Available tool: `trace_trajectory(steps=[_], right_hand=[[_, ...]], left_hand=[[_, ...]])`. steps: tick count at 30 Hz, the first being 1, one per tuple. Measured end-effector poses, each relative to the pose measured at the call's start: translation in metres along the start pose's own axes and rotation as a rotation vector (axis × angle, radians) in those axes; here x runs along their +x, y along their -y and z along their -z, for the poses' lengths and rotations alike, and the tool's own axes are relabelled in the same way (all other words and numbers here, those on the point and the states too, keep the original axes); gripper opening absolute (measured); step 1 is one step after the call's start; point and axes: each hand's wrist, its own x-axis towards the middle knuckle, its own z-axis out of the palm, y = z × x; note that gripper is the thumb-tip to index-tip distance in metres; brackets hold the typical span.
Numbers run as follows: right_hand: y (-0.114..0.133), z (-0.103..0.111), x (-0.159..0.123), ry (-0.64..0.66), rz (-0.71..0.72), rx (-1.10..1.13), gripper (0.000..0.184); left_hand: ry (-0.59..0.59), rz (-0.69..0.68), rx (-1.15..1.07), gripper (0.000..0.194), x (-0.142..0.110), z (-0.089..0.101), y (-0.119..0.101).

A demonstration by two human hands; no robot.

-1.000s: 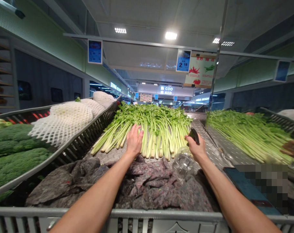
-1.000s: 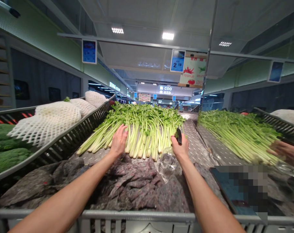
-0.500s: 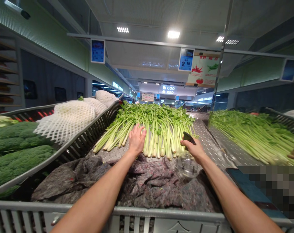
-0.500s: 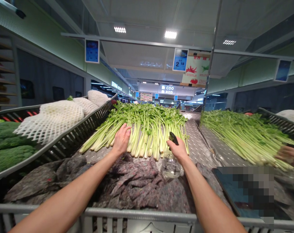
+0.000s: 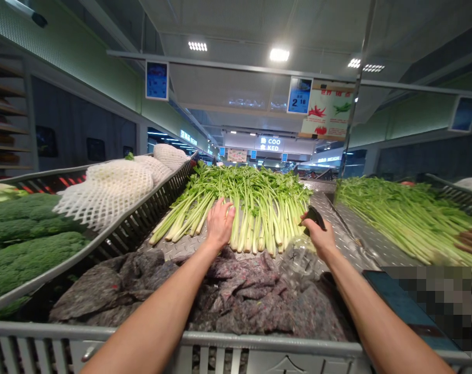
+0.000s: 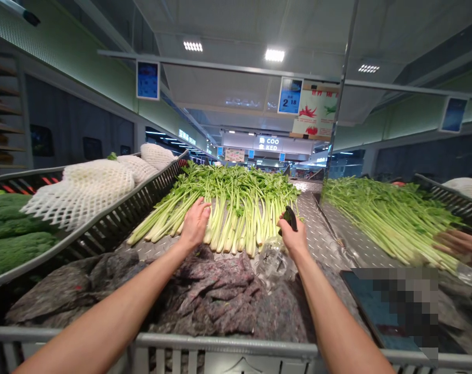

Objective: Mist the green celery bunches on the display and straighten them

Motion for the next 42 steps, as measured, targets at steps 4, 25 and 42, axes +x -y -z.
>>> trace_trajectory(steps=[4,25,42], right_hand=[[-0.001,0.000,0.000,0.051,0.030,-0.084,0.034],[0.008,0.001,-0.005,-0.106,0.170,-0.137,0.027],[0.025,-0.020,-0.015,0.016,0.223,-0.089,0.026]], left_hand=[[-0.001,0.008,0.002,0.043,0.000,0.001,-0.001],[-0.008,0.011,-0.006,0.044,-0.001,0.001,-0.001],[-0.089,0.049,-0.086,0.043,0.002,0.000,0.004]])
